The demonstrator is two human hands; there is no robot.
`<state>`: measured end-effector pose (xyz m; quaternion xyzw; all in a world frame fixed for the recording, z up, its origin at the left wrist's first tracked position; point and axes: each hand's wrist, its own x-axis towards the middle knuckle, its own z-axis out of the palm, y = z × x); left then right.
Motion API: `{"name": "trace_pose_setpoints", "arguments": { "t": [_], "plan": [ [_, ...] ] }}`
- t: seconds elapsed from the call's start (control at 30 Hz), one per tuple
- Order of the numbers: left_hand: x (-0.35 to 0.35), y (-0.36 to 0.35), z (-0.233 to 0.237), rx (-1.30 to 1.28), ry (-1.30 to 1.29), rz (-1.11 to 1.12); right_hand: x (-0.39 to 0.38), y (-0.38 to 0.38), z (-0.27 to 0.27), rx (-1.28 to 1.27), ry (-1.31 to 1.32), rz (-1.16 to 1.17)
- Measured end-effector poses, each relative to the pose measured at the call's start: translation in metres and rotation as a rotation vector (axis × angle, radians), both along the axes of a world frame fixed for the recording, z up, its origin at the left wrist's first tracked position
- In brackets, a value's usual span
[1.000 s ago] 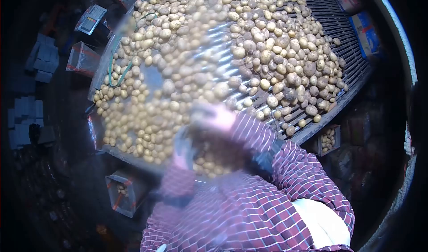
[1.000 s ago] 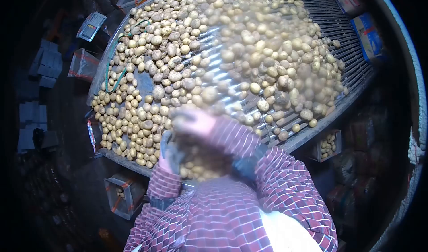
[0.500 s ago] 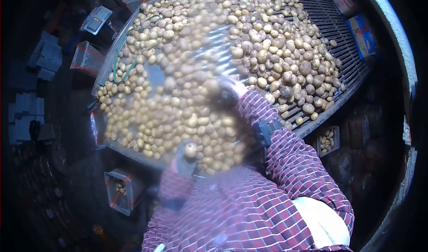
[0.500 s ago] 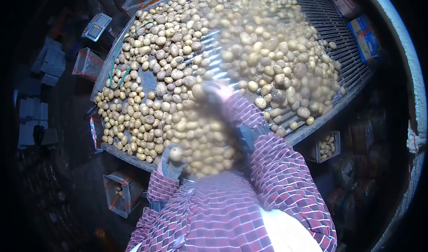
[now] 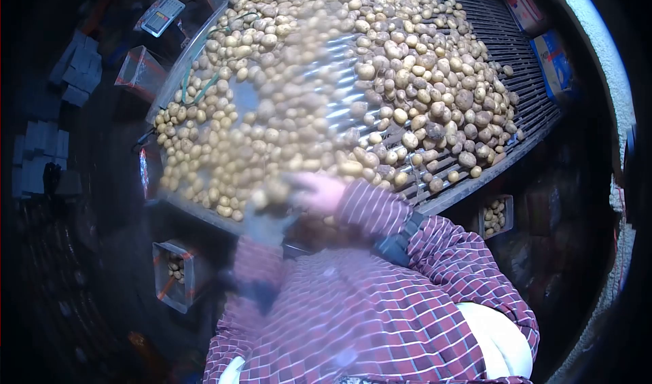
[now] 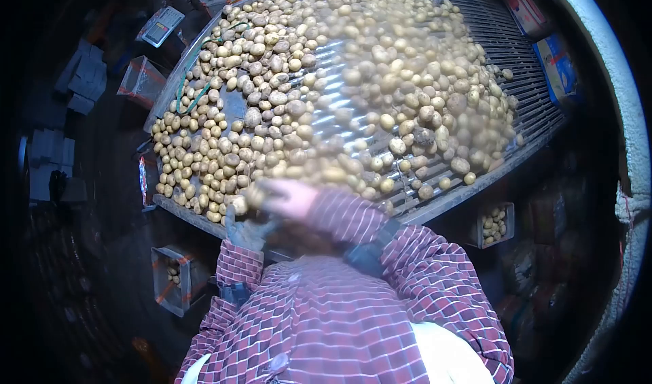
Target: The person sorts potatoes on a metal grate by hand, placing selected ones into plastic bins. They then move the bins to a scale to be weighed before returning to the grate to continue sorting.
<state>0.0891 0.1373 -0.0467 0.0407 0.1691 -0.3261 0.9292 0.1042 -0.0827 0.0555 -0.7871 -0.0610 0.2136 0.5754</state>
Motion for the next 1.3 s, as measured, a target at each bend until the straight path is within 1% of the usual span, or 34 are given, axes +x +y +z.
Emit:
{"name": "trace_pose_setpoints", "arguments": {
  "t": [0.03,0.07,0.1,0.13,0.17,0.2,0.23,0.3,0.33,0.4,0.43,0.47,0.53,0.57,0.67,0.77,0.8,0.83,0.87,0.9,0.93,1.0,1.03,1.07,1.1,1.17,1.2,1.23,1.27,1.3],
  "plan": [
    [0.0,0.006,-0.007,-0.034,0.025,0.024,-0.018,0.015,0.0,-0.009,-0.116,0.117],
    [-0.003,0.014,-0.008,0.295,0.0,0.056,-0.032,0.027,-0.002,-0.036,-0.12,0.197],
    [-0.009,0.018,0.037,0.545,-0.017,0.047,-0.042,0.034,-0.004,-0.062,-0.122,0.274],
    [-0.015,0.02,0.055,0.684,-0.042,0.154,-0.047,0.035,-0.006,-0.029,-0.003,0.307],
    [-0.019,0.037,0.055,0.596,0.18,0.252,-0.053,0.036,-0.009,0.009,0.118,0.334],
    [-0.035,0.074,0.039,0.664,0.136,0.248,-0.059,0.036,-0.012,0.05,0.24,0.36],
    [-0.052,0.111,0.023,0.732,0.095,0.244,-0.065,0.034,-0.016,0.011,0.216,0.322],
    [-0.089,0.188,-0.028,0.789,0.252,0.327,-0.069,0.023,-0.021,-0.067,0.164,0.254],
    [-0.119,0.226,-0.058,0.817,0.331,0.422,-0.066,0.015,-0.002,-0.133,0.161,0.23],
    [-0.172,0.282,-0.106,0.862,0.428,0.614,-0.075,-0.005,-0.021,-0.202,-0.129,0.183],
    [-0.19,0.296,-0.112,0.946,0.52,0.641,-0.075,-0.015,-0.031,-0.251,-0.229,0.142],
    [-0.197,0.297,-0.108,1.029,0.581,0.62,-0.075,-0.026,-0.041,-0.306,-0.326,0.097],
    [-0.199,0.295,-0.105,1.152,0.641,0.591,-0.054,-0.048,-0.04,-0.535,-0.275,-0.03],
    [-0.194,0.292,-0.104,1.199,0.644,0.572,-0.042,-0.059,-0.033,-0.696,-0.166,-0.095],
    [-0.158,0.274,-0.097,1.312,0.562,0.507,-0.037,-0.076,-0.029,-0.92,-0.478,-0.257],
    [-0.1,0.243,-0.087,1.424,0.318,0.431,-0.041,-0.075,-0.036,-1.063,-0.357,-0.024],
    [-0.079,0.226,-0.079,1.454,0.201,0.408,-0.046,-0.079,-0.042,-1.014,-0.455,0.011],
    [-0.051,0.156,-0.002,1.517,0.131,0.413,-0.053,-0.08,-0.047,-0.976,-0.489,-0.003],
    [-0.037,0.158,-0.023,1.521,-0.059,0.438,-0.058,-0.083,-0.05,-0.945,-0.523,-0.02],
    [-0.02,0.121,0.007,1.502,-0.063,0.421,-0.058,-0.089,-0.049,-0.917,-0.561,-0.033],
    [-0.012,0.099,0.02,1.403,-0.144,0.386,-0.056,-0.096,-0.046,-0.881,-0.55,-0.03],
    [0.002,0.077,0.006,1.344,-0.226,0.25,-0.03,-0.098,-0.026,-0.923,-0.358,-0.132],
    [0.007,0.054,0.019,1.277,-0.27,0.187,-0.016,-0.101,-0.02,-0.943,-0.258,-0.188],
    [0.008,0.029,0.033,1.191,-0.306,0.095,-0.006,-0.106,-0.024,-0.88,-0.441,-0.293],
    [0.005,0.004,0.046,1.095,-0.34,0.007,0.009,-0.109,-0.035,-0.932,-0.329,-0.259],
    [0.001,-0.032,0.06,1.017,-0.37,-0.18,0.036,-0.111,-0.057,-1.018,-0.1,-0.186],
    [0.001,-0.042,0.06,1.075,-0.367,-0.317,0.041,-0.113,-0.058,-1.006,-0.099,-0.169],
    [-0.003,-0.05,0.044,1.004,-0.413,-0.347,0.045,-0.116,-0.059,-0.994,-0.1,-0.153],
    [-0.006,-0.057,0.056,0.975,-0.377,-0.423,0.048,-0.118,-0.059,-0.984,-0.102,-0.135],
    [-0.008,-0.06,0.068,0.945,-0.337,-0.499,0.047,-0.114,-0.055,-0.856,-0.069,-0.228]
  ]
}}
